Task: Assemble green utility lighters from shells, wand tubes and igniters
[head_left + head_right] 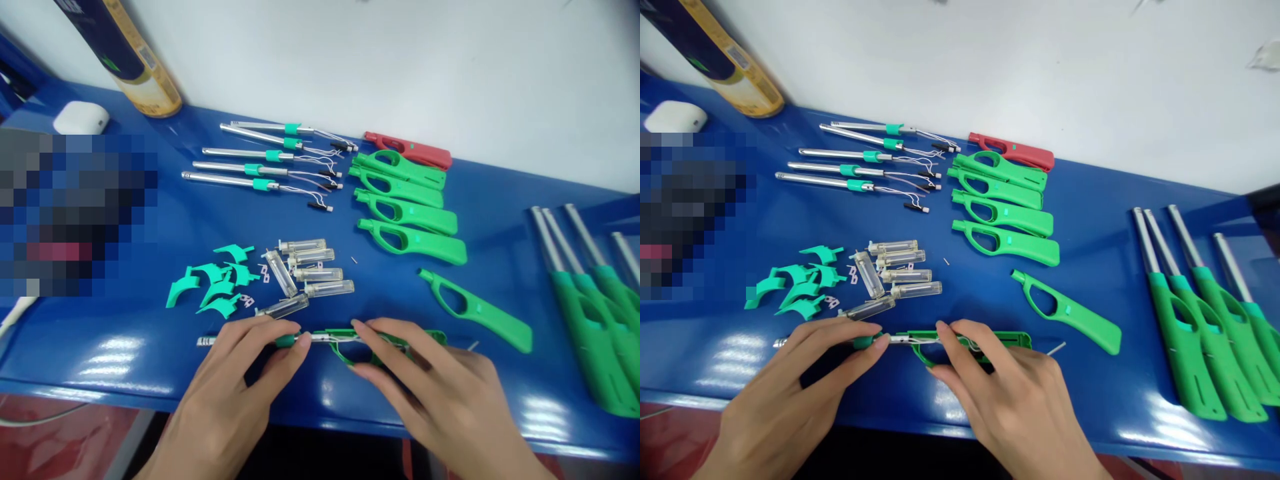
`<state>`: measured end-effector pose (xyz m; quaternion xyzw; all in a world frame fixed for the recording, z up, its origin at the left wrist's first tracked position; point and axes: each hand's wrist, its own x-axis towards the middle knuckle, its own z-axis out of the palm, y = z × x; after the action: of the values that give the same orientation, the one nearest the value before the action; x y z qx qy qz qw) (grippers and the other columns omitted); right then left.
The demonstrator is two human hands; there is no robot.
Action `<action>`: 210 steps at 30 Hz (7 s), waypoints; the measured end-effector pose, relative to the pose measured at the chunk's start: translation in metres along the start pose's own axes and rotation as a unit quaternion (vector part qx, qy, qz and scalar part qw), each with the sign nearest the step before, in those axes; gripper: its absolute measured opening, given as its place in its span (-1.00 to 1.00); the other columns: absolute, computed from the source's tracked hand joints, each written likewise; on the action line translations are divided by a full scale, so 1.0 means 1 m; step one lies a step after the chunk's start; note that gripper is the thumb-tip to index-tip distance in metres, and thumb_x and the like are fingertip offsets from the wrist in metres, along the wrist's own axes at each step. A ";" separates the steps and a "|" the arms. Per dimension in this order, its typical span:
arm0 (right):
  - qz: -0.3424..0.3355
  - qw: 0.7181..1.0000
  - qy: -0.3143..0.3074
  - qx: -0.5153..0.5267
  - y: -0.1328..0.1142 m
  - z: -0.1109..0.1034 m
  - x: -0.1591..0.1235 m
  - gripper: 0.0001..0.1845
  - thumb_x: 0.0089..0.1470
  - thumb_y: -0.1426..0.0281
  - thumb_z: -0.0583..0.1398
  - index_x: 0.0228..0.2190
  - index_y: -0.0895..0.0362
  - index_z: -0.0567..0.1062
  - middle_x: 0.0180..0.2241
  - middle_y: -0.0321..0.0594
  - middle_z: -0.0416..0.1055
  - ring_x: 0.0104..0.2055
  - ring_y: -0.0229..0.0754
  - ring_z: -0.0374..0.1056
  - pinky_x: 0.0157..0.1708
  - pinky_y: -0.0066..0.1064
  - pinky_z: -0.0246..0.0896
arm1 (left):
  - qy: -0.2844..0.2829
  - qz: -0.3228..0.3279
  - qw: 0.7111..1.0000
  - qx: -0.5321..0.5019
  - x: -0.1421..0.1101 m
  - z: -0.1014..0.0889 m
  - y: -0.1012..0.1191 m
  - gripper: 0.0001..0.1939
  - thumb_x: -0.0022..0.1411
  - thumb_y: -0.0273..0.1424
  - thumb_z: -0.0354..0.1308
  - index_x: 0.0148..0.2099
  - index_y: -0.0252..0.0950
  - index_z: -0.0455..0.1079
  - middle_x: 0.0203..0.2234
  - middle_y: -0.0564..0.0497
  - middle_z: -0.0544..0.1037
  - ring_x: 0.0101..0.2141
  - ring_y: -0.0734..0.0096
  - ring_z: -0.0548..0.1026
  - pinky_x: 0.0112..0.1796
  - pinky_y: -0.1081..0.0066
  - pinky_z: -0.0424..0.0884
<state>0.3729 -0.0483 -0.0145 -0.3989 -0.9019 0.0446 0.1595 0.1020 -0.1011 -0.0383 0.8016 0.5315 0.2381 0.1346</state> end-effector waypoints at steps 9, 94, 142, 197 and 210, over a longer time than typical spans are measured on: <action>-0.001 1.000 0.016 -0.008 -0.001 -0.009 -0.004 -0.64 0.49 0.25 0.16 0.19 0.02 0.57 0.06 -0.23 0.65 -0.35 -0.31 0.61 -0.48 -0.39 0.35 | -0.010 -0.007 1.000 -0.020 -0.005 -0.003 0.000 -0.40 0.45 -0.73 -0.02 0.36 -0.10 0.38 0.18 0.00 0.53 0.19 0.34 0.47 0.19 0.27 0.41; -0.214 0.974 -0.034 -0.065 -0.003 -0.012 0.033 -0.56 0.30 0.57 0.01 -0.02 0.30 0.64 -0.16 -0.13 0.69 -0.41 -0.18 0.51 -0.49 -0.29 0.34 | 0.043 -0.029 0.998 -0.037 0.021 -0.003 0.013 -0.70 0.56 -0.52 0.01 0.00 -0.16 0.57 -0.16 0.05 0.66 -0.13 0.48 0.65 -0.15 0.55 0.68; -0.070 0.996 0.036 0.049 -0.006 -0.007 0.015 -0.78 0.42 0.40 0.24 0.01 0.13 0.65 -0.01 -0.22 0.69 -0.26 -0.29 0.66 -0.42 -0.40 0.42 | 0.017 -0.009 0.993 -0.113 0.009 -0.009 0.006 -0.46 0.44 -0.77 -0.01 0.26 -0.17 0.44 0.11 0.02 0.53 0.15 0.50 0.46 0.16 0.49 0.44; -0.148 0.989 -0.006 0.007 -0.004 -0.020 0.035 -0.67 0.54 0.42 0.02 0.07 0.20 0.56 -0.17 -0.31 0.70 -0.46 -0.33 0.54 -0.51 -0.29 0.28 | 0.008 -0.025 0.999 -0.047 -0.001 -0.009 0.007 -0.50 0.49 -0.64 -0.02 0.21 0.01 0.48 0.06 0.09 0.49 -0.11 0.64 0.60 -0.12 0.60 0.50; 0.018 1.000 -0.015 -0.019 0.033 -0.036 -0.013 -0.63 0.45 0.09 0.18 0.15 -0.06 0.53 0.02 -0.34 0.66 -0.19 -0.22 0.67 -0.40 -0.40 0.45 | 0.018 -0.040 0.999 -0.009 -0.009 -0.015 0.006 -0.47 0.51 -0.61 -0.01 0.25 0.10 0.47 0.08 0.14 0.51 -0.17 0.64 0.59 -0.10 0.58 0.47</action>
<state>0.4161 -0.0373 0.0089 -0.4176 -0.8975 0.0364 0.1372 0.0960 -0.1118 -0.0253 0.7743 0.5632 0.2515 0.1413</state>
